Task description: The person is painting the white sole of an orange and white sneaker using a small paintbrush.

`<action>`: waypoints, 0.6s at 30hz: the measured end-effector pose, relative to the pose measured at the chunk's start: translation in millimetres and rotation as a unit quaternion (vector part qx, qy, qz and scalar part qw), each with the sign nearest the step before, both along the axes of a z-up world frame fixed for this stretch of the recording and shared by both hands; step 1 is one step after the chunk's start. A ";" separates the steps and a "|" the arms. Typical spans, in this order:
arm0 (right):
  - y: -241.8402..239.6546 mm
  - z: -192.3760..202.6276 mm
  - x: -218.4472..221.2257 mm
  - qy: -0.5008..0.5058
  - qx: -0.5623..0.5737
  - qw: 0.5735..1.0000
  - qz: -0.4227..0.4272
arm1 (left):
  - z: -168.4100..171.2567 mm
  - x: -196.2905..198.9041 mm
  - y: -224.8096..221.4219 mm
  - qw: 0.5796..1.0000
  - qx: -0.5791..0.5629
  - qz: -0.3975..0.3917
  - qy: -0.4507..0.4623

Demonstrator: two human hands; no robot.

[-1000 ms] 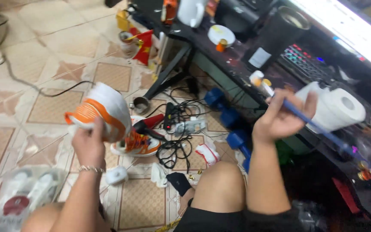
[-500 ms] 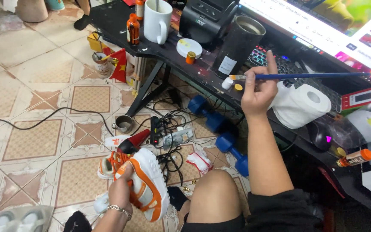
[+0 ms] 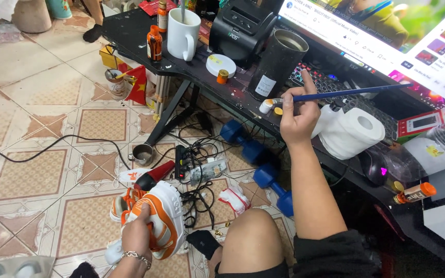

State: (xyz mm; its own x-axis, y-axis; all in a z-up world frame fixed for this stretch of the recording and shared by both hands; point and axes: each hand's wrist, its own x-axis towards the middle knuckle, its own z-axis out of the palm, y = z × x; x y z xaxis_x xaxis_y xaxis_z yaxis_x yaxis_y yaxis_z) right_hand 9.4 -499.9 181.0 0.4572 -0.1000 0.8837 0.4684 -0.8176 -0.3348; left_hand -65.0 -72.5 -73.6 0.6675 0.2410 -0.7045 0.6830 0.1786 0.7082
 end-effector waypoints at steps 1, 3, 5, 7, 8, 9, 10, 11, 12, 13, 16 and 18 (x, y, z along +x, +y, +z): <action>-1.0 -0.8 0.6 0.000 0.000 1.000 0.000 | 3.5 -0.1 0.5 1.000 0.000 0.000 0.000; -3.0 -2.1 2.2 -0.001 -0.005 1.000 -0.004 | 10.7 0.4 1.4 0.999 0.016 -0.009 0.026; -3.2 -2.7 2.1 -0.001 -0.009 1.000 -0.008 | 10.1 -0.4 1.3 0.999 0.013 -0.005 0.033; -2.9 -2.6 2.1 0.000 -0.012 1.000 -0.013 | 14.9 -0.5 0.5 0.999 0.011 -0.001 0.040; -2.3 -2.0 2.3 0.004 -0.013 1.000 -0.010 | 20.1 -0.2 -0.2 0.999 -0.012 0.001 0.041; -1.6 -2.1 2.3 0.008 -0.014 1.000 -0.006 | 25.2 -0.3 -0.4 0.999 -0.033 0.003 0.043; -1.9 -2.3 2.1 0.009 -0.013 1.000 -0.007 | 23.7 -0.4 -1.0 0.999 -0.033 0.003 0.043; -2.1 -2.4 2.0 0.000 -0.011 1.000 -0.009 | 22.0 -0.3 -1.7 0.998 -0.036 -0.005 0.043; -2.3 -2.5 2.1 -0.009 -0.010 1.000 -0.012 | 20.4 -0.1 -2.2 0.998 -0.040 -0.012 0.043; -2.3 -2.7 2.0 -0.009 -0.010 1.000 -0.012 | 22.1 -0.4 -2.9 0.998 -0.040 -0.012 0.043; -2.0 -2.7 1.4 -0.027 0.003 1.000 -0.013 | 27.5 -1.4 -4.6 0.998 -0.037 -0.034 0.043; -1.4 -1.6 1.8 -0.040 -0.007 0.999 -0.016 | 31.6 -1.4 -5.7 0.996 -0.015 -0.070 0.046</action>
State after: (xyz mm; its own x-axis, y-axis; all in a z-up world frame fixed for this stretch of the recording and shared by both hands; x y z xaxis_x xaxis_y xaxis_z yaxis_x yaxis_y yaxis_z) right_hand 11.2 -501.4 179.4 0.3822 -0.1012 0.9185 0.4658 -0.8373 -0.2861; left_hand -66.4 -78.2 -42.0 0.6261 0.1286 -0.7691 0.7640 0.0965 0.6380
